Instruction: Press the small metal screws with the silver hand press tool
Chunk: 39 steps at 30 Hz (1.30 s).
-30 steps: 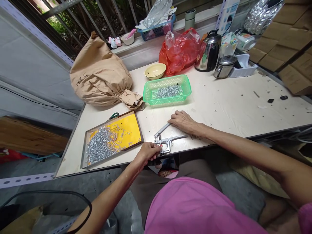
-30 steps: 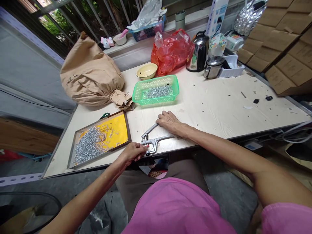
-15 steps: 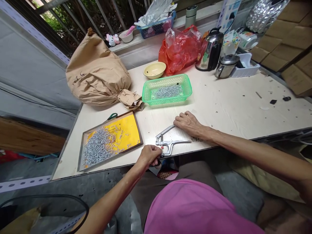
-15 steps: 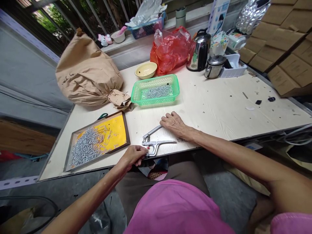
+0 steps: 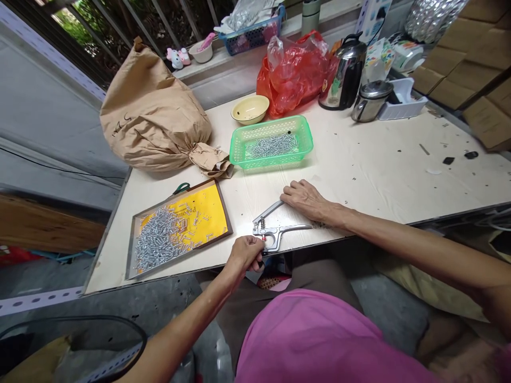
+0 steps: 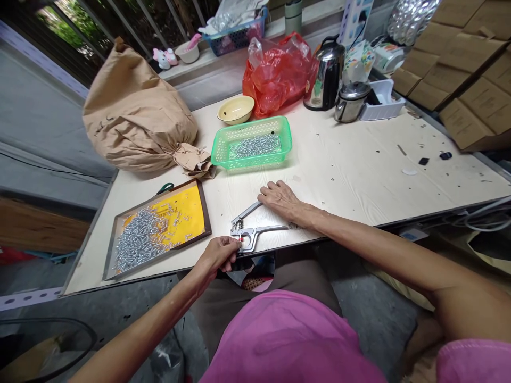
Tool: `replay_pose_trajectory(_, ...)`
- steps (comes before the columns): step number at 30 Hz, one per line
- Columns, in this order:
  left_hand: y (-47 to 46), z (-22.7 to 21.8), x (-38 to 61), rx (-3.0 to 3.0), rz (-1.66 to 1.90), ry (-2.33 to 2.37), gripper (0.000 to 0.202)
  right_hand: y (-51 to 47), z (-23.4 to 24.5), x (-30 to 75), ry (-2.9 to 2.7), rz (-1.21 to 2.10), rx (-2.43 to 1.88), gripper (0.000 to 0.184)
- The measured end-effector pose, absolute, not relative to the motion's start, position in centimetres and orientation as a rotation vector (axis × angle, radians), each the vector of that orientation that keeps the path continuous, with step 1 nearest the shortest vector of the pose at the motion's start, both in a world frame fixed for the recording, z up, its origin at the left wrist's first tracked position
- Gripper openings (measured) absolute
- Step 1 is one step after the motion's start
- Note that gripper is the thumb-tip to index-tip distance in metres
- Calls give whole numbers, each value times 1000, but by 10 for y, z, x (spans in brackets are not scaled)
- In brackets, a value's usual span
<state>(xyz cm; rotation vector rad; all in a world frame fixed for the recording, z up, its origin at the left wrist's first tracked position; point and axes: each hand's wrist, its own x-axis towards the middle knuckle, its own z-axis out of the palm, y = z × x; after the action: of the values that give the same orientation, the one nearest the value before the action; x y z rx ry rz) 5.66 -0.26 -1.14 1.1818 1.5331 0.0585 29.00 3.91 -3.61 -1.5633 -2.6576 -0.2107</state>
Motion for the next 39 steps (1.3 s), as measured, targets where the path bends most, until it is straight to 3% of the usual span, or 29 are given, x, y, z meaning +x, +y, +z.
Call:
replay_pose_trajectory(7,0,-17,54,1247,28,1463,24,34,-33,300,-2565,-399,-1531,27)
replay_pose_trajectory(15,-4,-19,54,1270,59,1479,20,42,-38,296,-2579,-342,-1525,23)
replay_pose_trajectory(25,-5,-14,55,1224,77,1479,20,24,-28,297,-2559,169,-1554,23)
replay_pose_trajectory(31,-6,-12,56,1190,81,1470,20,4,-17,298,-2559,319,-1471,70)
replay_pose_trajectory(39,-10,-13,53,1219,162,1476,25,-3,-16,291,-2582,286,-1540,64)
